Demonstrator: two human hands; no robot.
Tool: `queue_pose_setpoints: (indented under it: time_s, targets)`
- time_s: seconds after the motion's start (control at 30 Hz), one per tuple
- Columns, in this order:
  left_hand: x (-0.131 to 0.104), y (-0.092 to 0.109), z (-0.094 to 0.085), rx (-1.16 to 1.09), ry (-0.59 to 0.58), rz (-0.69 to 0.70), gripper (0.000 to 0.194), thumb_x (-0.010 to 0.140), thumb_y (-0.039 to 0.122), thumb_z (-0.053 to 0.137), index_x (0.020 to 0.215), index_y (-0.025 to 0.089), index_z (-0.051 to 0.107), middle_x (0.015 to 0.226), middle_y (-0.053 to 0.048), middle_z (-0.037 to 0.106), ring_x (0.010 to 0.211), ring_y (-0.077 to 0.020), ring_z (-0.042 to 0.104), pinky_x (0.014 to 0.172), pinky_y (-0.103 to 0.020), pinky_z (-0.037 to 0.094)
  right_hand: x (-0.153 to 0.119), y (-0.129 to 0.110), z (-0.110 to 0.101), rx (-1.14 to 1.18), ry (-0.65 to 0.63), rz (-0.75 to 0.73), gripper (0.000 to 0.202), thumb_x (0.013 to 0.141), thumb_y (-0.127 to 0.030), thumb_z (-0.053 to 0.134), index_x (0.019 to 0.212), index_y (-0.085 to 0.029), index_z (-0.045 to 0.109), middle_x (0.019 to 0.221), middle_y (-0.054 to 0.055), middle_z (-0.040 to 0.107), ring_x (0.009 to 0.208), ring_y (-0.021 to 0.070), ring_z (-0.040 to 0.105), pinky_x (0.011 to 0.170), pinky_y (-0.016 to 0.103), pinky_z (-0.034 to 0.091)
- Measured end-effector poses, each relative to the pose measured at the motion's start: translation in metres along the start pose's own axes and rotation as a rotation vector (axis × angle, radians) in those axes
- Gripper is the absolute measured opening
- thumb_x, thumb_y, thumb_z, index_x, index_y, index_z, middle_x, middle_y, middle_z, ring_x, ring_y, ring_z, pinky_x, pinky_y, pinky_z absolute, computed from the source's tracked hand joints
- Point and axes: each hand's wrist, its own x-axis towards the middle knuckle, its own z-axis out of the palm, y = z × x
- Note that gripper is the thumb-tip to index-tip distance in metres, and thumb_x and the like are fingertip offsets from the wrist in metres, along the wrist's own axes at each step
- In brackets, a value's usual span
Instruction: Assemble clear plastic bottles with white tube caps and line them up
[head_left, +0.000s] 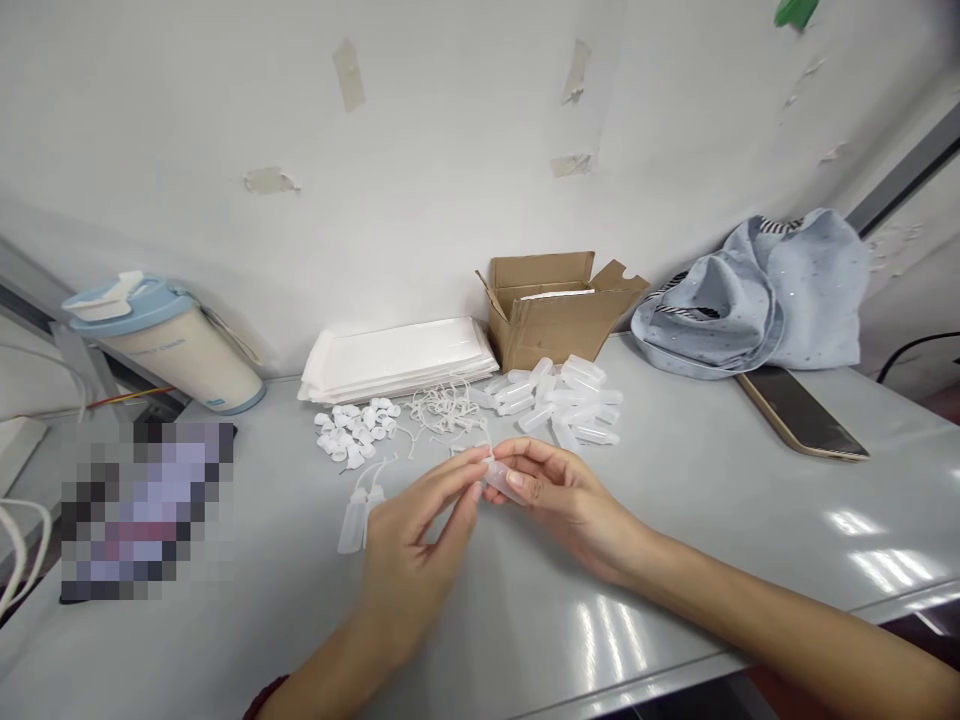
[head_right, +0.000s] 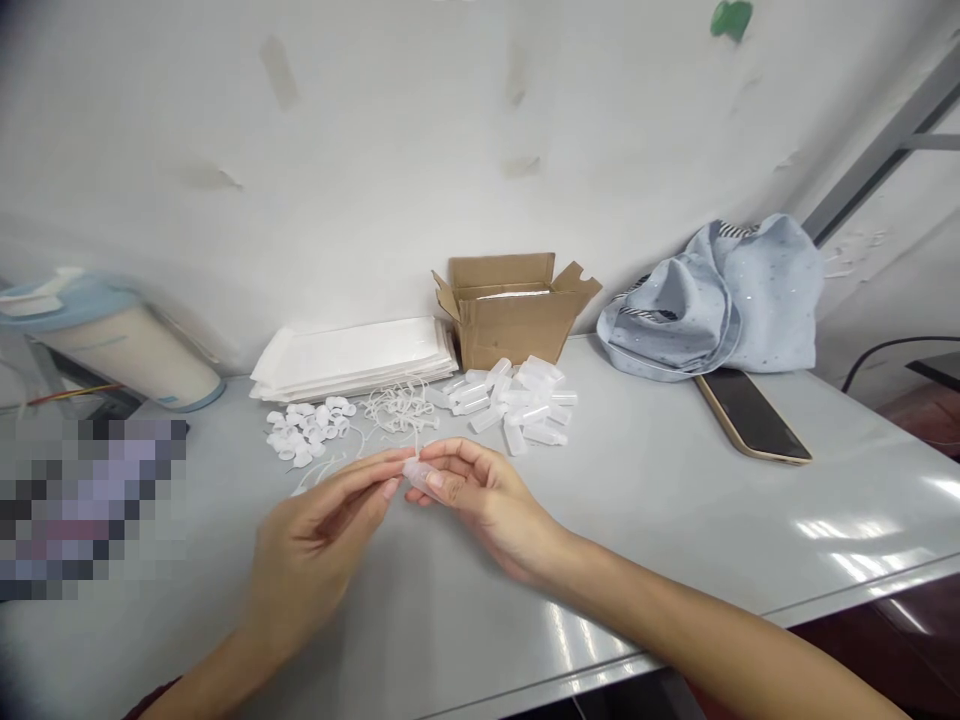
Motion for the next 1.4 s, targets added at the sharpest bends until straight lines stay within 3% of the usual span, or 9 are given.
queue_pose_setpoints:
  time_s: [0.2, 0.37, 0.6, 0.73, 0.87, 0.97, 1.03, 1.13, 1.4]
  targets:
    - [-0.012, -0.011, 0.013, 0.209, -0.093, 0.335, 0.039, 0.088, 0.007, 0.05, 0.127, 0.012, 0.054, 0.136, -0.015, 0.054, 0.125, -0.0222, 0.053, 0.102, -0.033, 0.048, 0.0, 0.001, -0.003, -0.047, 0.011, -0.007, 0.023, 0.084, -0.025, 0.067, 0.106, -0.02, 0.069, 0.098, 0.004, 0.069, 0.092, 0.0131, 0.062, 0.094, 0.03, 0.041]
    - [-0.02, -0.015, 0.019, 0.36, -0.212, 0.4, 0.057, 0.09, 0.007, 0.046, 0.144, 0.008, 0.028, 0.151, -0.021, 0.03, 0.138, -0.0277, 0.032, 0.107, -0.044, 0.041, 0.0, 0.0, -0.004, -0.076, 0.021, -0.016, 0.025, 0.084, -0.026, 0.067, 0.109, -0.023, 0.069, 0.106, 0.005, 0.069, 0.102, 0.0171, 0.06, 0.1, 0.035, 0.037]
    - [-0.023, -0.013, 0.02, 0.346, -0.226, 0.401, 0.057, 0.09, 0.007, 0.046, 0.144, 0.006, 0.028, 0.15, -0.021, 0.032, 0.139, -0.0257, 0.03, 0.109, -0.04, 0.039, 0.003, -0.004, -0.005, -0.11, 0.143, -0.038, 0.021, 0.081, -0.027, 0.069, 0.101, -0.022, 0.07, 0.098, 0.003, 0.069, 0.096, 0.0154, 0.06, 0.098, 0.033, 0.039]
    - [-0.023, -0.011, 0.02, 0.243, -0.135, 0.403, 0.051, 0.089, 0.006, 0.047, 0.139, 0.009, 0.037, 0.144, -0.018, 0.044, 0.134, -0.0221, 0.041, 0.108, -0.037, 0.041, 0.001, -0.007, -0.002, -0.19, 0.139, -0.068, 0.017, 0.083, -0.029, 0.067, 0.099, -0.022, 0.068, 0.096, 0.002, 0.068, 0.093, 0.0148, 0.061, 0.095, 0.033, 0.042]
    - [-0.015, -0.002, 0.012, 0.098, -0.065, 0.069, 0.035, 0.09, 0.02, 0.05, 0.125, 0.018, 0.054, 0.124, -0.01, 0.063, 0.113, -0.0204, 0.061, 0.095, -0.034, 0.052, -0.002, -0.006, -0.001, -0.439, 0.158, -0.182, 0.017, 0.085, -0.027, 0.063, 0.101, -0.023, 0.065, 0.099, 0.003, 0.066, 0.096, 0.0167, 0.061, 0.092, 0.035, 0.046]
    - [-0.004, 0.006, 0.003, -0.095, -0.152, -0.374, 0.03, 0.089, 0.038, 0.054, 0.11, 0.02, 0.064, 0.106, -0.007, 0.072, 0.095, -0.021, 0.069, 0.082, -0.032, 0.057, -0.005, -0.001, -0.002, -0.799, 0.171, -0.435, 0.022, 0.087, -0.018, 0.058, 0.107, -0.025, 0.063, 0.106, 0.004, 0.064, 0.104, 0.0184, 0.059, 0.093, 0.036, 0.047]
    - [0.003, 0.007, -0.001, -0.207, -0.218, -0.503, 0.03, 0.085, 0.044, 0.057, 0.098, 0.019, 0.069, 0.091, -0.005, 0.073, 0.086, -0.02, 0.07, 0.078, -0.03, 0.057, -0.007, 0.004, -0.002, -1.015, 0.131, -0.617, 0.028, 0.088, -0.012, 0.053, 0.112, -0.025, 0.06, 0.109, 0.006, 0.063, 0.106, 0.0195, 0.058, 0.092, 0.038, 0.048]
    - [0.008, 0.005, -0.002, -0.302, -0.265, -0.516, 0.024, 0.083, 0.041, 0.06, 0.082, 0.019, 0.069, 0.079, -0.002, 0.07, 0.075, -0.0165, 0.067, 0.072, -0.027, 0.055, -0.009, 0.011, 0.0, -1.16, 0.061, -0.718, 0.036, 0.088, -0.006, 0.048, 0.118, -0.026, 0.055, 0.111, 0.008, 0.061, 0.107, 0.0211, 0.058, 0.09, 0.038, 0.05]
    - [0.015, 0.003, -0.006, -0.265, -0.268, -0.494, 0.019, 0.082, 0.032, 0.056, 0.071, 0.019, 0.062, 0.064, 0.002, 0.057, 0.063, -0.0129, 0.057, 0.061, -0.024, 0.048, -0.015, 0.005, 0.006, -1.11, -0.048, -0.547, 0.035, 0.09, -0.016, 0.052, 0.124, -0.024, 0.049, 0.116, 0.01, 0.059, 0.11, 0.0226, 0.057, 0.09, 0.04, 0.05]
